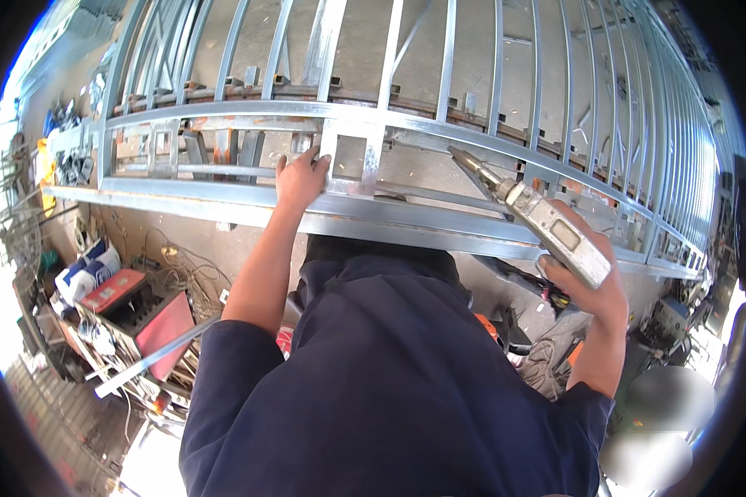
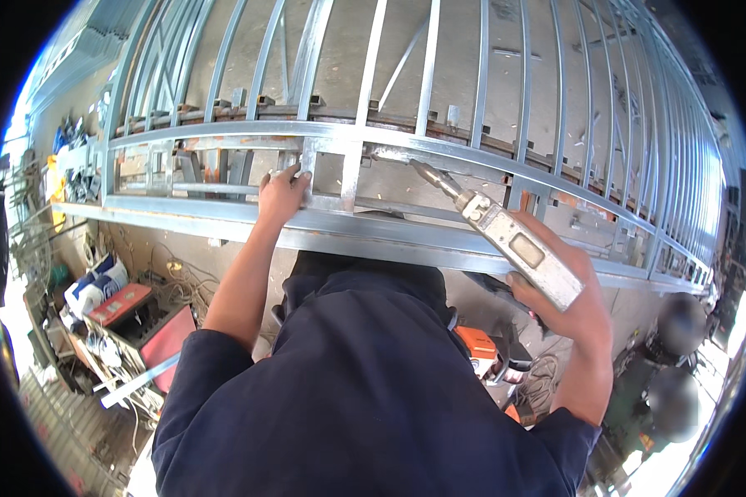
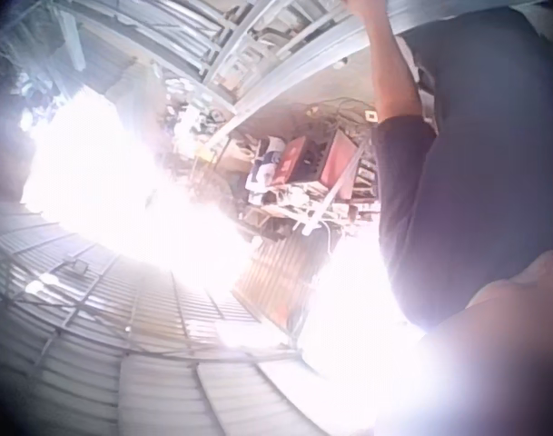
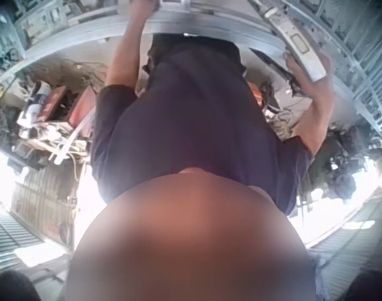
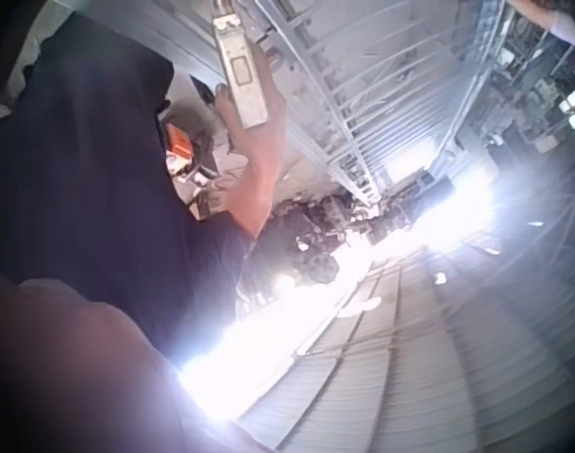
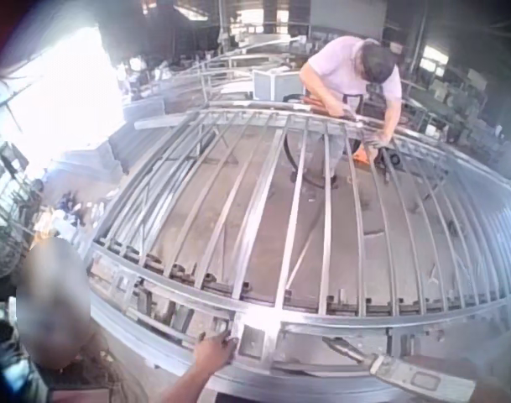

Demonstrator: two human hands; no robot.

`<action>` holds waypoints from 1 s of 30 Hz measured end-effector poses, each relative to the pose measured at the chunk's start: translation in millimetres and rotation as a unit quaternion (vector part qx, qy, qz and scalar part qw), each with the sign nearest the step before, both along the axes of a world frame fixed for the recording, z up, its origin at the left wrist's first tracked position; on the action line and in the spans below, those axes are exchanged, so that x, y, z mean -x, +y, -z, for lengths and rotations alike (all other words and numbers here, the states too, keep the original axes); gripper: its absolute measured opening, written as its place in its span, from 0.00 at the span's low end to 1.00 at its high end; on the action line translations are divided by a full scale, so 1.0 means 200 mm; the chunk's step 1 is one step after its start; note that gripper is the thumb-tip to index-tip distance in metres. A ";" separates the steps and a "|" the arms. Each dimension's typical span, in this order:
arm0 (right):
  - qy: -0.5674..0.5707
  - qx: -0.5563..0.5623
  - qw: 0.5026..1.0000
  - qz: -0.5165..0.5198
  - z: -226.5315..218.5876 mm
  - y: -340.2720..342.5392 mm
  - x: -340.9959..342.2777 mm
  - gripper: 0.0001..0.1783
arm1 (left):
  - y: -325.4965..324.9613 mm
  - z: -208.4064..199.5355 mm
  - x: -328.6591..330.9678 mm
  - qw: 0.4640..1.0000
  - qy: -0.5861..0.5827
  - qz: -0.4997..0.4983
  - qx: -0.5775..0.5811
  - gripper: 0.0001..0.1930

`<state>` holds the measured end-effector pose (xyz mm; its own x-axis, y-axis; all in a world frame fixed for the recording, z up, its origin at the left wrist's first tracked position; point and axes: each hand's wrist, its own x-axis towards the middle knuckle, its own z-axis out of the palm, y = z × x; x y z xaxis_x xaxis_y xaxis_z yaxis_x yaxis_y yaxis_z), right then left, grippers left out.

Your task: The person positions a metal frame on a workbench, then uses a welding torch to weld joints along the frame. The person adjusts the frame and continues welding multiple joints to secure the structure.

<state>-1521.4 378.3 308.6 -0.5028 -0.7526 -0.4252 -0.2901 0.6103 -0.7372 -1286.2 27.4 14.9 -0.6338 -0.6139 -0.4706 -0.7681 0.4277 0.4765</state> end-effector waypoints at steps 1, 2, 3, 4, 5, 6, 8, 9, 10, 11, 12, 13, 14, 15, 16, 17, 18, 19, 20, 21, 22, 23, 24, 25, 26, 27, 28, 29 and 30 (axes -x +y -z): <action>0.004 -0.004 1.000 -0.027 -0.03 0.03 0.03 0.39 | 0.00 0.02 0.01 1.000 -0.004 -0.007 0.011 0.30; 0.000 -0.005 1.000 -0.027 -0.05 0.03 0.05 0.39 | -0.01 0.05 0.01 1.000 -0.009 -0.014 0.022 0.30; 0.011 0.002 0.999 -0.042 -0.07 0.04 0.06 0.39 | -0.01 0.03 0.03 0.999 -0.011 -0.017 0.029 0.30; 0.021 0.009 0.998 -0.057 -0.08 0.05 0.08 0.38 | -0.02 0.01 0.06 0.999 -0.042 -0.027 -0.003 0.34; 0.029 0.028 0.996 -0.079 -0.06 0.05 0.11 0.38 | -0.03 0.02 0.04 0.998 -0.046 -0.040 0.005 0.34; 0.047 0.002 0.994 -0.095 -0.10 0.01 0.12 0.38 | -0.04 0.05 0.03 0.998 -0.044 -0.046 0.006 0.35; 0.111 0.000 0.984 -0.137 -0.09 -0.07 0.12 0.38 | -0.04 0.04 0.03 0.997 -0.051 -0.057 0.007 0.37; 0.145 -0.003 0.977 -0.156 -0.08 -0.11 0.12 0.38 | -0.03 0.02 0.05 0.997 -0.055 -0.056 0.008 0.37; 0.109 0.011 0.983 -0.148 -0.05 -0.16 0.12 0.39 | -0.02 0.00 0.06 0.997 -0.060 -0.057 0.010 0.37; 0.072 0.026 0.987 -0.141 -0.01 -0.21 0.13 0.39 | -0.01 -0.01 0.05 0.996 -0.066 -0.060 0.010 0.37; 0.058 0.022 0.988 -0.141 0.02 -0.26 0.12 0.40 | 0.00 0.00 0.05 0.996 -0.082 -0.044 0.012 0.38; 0.066 0.018 0.987 -0.148 0.06 -0.32 0.11 0.40 | 0.02 0.01 0.05 0.994 -0.080 -0.054 0.053 0.38; 0.071 0.015 0.984 -0.161 0.11 -0.38 0.09 0.40 | 0.06 0.01 0.03 0.990 -0.082 -0.069 0.093 0.38; 0.082 0.019 0.983 -0.164 0.16 -0.44 0.07 0.40 | 0.11 0.00 0.05 0.985 -0.081 -0.077 0.132 0.39; 0.093 0.024 0.981 -0.168 0.22 -0.49 0.05 0.40 | 0.16 -0.02 0.03 0.984 -0.027 -0.079 0.160 0.37; 0.105 0.025 0.979 -0.171 0.28 -0.53 0.02 0.39 | 0.21 -0.01 0.03 0.982 -0.014 -0.054 0.183 0.37; 0.120 0.013 0.975 -0.185 0.34 -0.58 -0.01 0.39 | 0.25 0.00 0.01 0.978 -0.004 -0.033 0.206 0.36; 0.135 0.001 0.971 -0.197 0.39 -0.63 -0.04 0.39 | 0.29 0.02 0.00 0.973 0.007 -0.010 0.229 0.36; 0.151 -0.014 0.966 -0.208 0.44 -0.66 -0.08 0.38 | 0.32 0.02 -0.01 0.973 -0.003 0.011 0.231 0.34; 0.165 -0.011 0.962 -0.215 0.49 -0.69 -0.10 0.38 | 0.33 0.03 0.00 0.973 -0.003 0.011 0.229 0.34; 0.180 -0.009 0.958 -0.222 0.53 -0.70 -0.13 0.38 | 0.32 0.03 0.00 0.974 -0.002 0.013 0.228 0.33; 0.192 -0.010 0.954 -0.229 0.56 -0.72 -0.16 0.38 | 0.33 0.01 0.00 0.975 -0.002 0.015 0.223 0.33; 0.199 0.001 0.953 -0.228 0.57 -0.75 -0.19 0.39 | 0.33 0.00 0.00 0.979 -0.006 0.014 0.205 0.32; 0.190 -0.001 0.957 -0.221 0.59 -0.76 -0.21 0.40 | 0.33 -0.01 0.00 0.979 -0.008 0.019 0.205 0.32; 0.181 0.002 0.959 -0.218 0.61 -0.79 -0.22 0.42 | 0.33 -0.02 0.00 0.978 -0.010 0.019 0.208 0.32; 0.174 0.003 0.961 -0.214 0.62 -0.81 -0.24 0.44 | 0.32 -0.02 0.00 0.977 -0.012 0.021 0.210 0.32; 0.174 -0.005 0.963 -0.208 0.62 -0.83 -0.25 0.43 | 0.33 0.01 0.00 0.979 0.008 0.017 0.204 0.32; 0.174 -0.017 0.964 -0.201 0.61 -0.83 -0.26 0.43 | 0.33 0.02 -0.01 0.975 0.029 0.021 0.218 0.32; 0.174 -0.029 0.965 -0.193 0.60 -0.83 -0.27 0.42 | 0.32 0.03 -0.01 0.971 0.050 0.024 0.232 0.32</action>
